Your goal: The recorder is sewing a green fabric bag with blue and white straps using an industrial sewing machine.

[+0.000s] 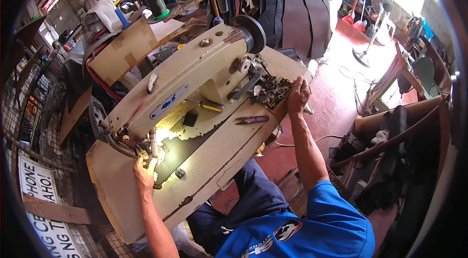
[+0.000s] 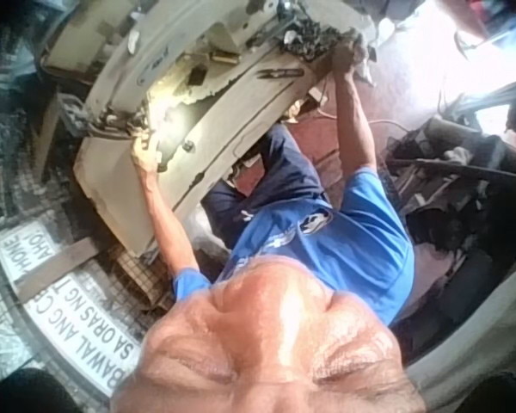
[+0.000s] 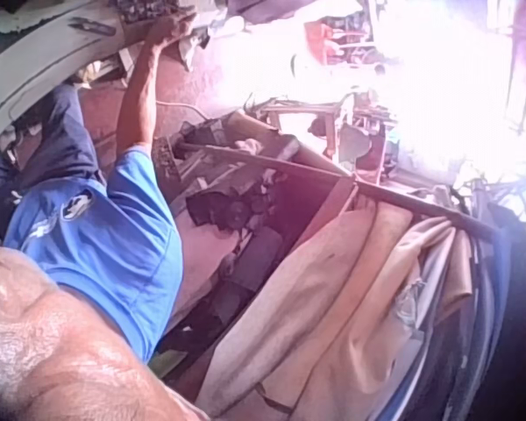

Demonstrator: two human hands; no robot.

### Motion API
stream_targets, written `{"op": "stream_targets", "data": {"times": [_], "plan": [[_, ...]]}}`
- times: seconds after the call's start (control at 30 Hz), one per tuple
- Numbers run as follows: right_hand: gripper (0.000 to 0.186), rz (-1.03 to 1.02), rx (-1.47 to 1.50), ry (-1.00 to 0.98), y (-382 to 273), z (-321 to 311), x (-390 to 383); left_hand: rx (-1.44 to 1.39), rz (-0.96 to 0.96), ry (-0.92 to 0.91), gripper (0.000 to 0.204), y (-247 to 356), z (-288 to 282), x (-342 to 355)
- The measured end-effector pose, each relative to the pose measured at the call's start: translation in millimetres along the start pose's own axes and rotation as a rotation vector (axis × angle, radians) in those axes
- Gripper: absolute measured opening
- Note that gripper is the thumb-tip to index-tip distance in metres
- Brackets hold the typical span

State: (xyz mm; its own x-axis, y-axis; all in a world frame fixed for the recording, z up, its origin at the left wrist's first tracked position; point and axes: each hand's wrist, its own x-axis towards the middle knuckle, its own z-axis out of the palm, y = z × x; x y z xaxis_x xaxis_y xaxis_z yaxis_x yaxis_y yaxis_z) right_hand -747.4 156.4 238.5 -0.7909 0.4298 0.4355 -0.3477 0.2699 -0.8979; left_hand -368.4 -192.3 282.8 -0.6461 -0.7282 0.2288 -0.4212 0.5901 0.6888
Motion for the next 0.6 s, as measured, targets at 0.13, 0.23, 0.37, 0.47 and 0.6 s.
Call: {"op": "stream_targets", "data": {"times": [0.13, 0.23, 0.37, 0.47, 0.6], "plan": [[0.039, -0.010, 0.022, 0.032, 11.3, 2.4, 5.3, 0.003, -0.026, -0.008, 0.025, 6.9, -0.1, -0.2], [0.040, 0.037, 0.053, 0.032, 13.1, 3.7, 6.9, 0.029, -0.002, -0.015, 0.029, -2.4, -0.3, 1.4], [0.040, 0.035, 0.039, 0.020, 15.4, 2.1, 8.9, 0.019, 0.006, 0.016, 0.025, -5.1, 3.6, 1.6], [0.041, 0.021, 0.012, 0.013, 11.1, 1.9, 6.2, 0.046, 0.018, 0.015, 0.025, -7.0, 2.4, 2.1], [0.041, -0.009, 0.003, 0.010, 7.3, 1.8, 3.5, 0.047, 0.014, -0.014, 0.032, -11.0, 1.7, 2.9]]}}
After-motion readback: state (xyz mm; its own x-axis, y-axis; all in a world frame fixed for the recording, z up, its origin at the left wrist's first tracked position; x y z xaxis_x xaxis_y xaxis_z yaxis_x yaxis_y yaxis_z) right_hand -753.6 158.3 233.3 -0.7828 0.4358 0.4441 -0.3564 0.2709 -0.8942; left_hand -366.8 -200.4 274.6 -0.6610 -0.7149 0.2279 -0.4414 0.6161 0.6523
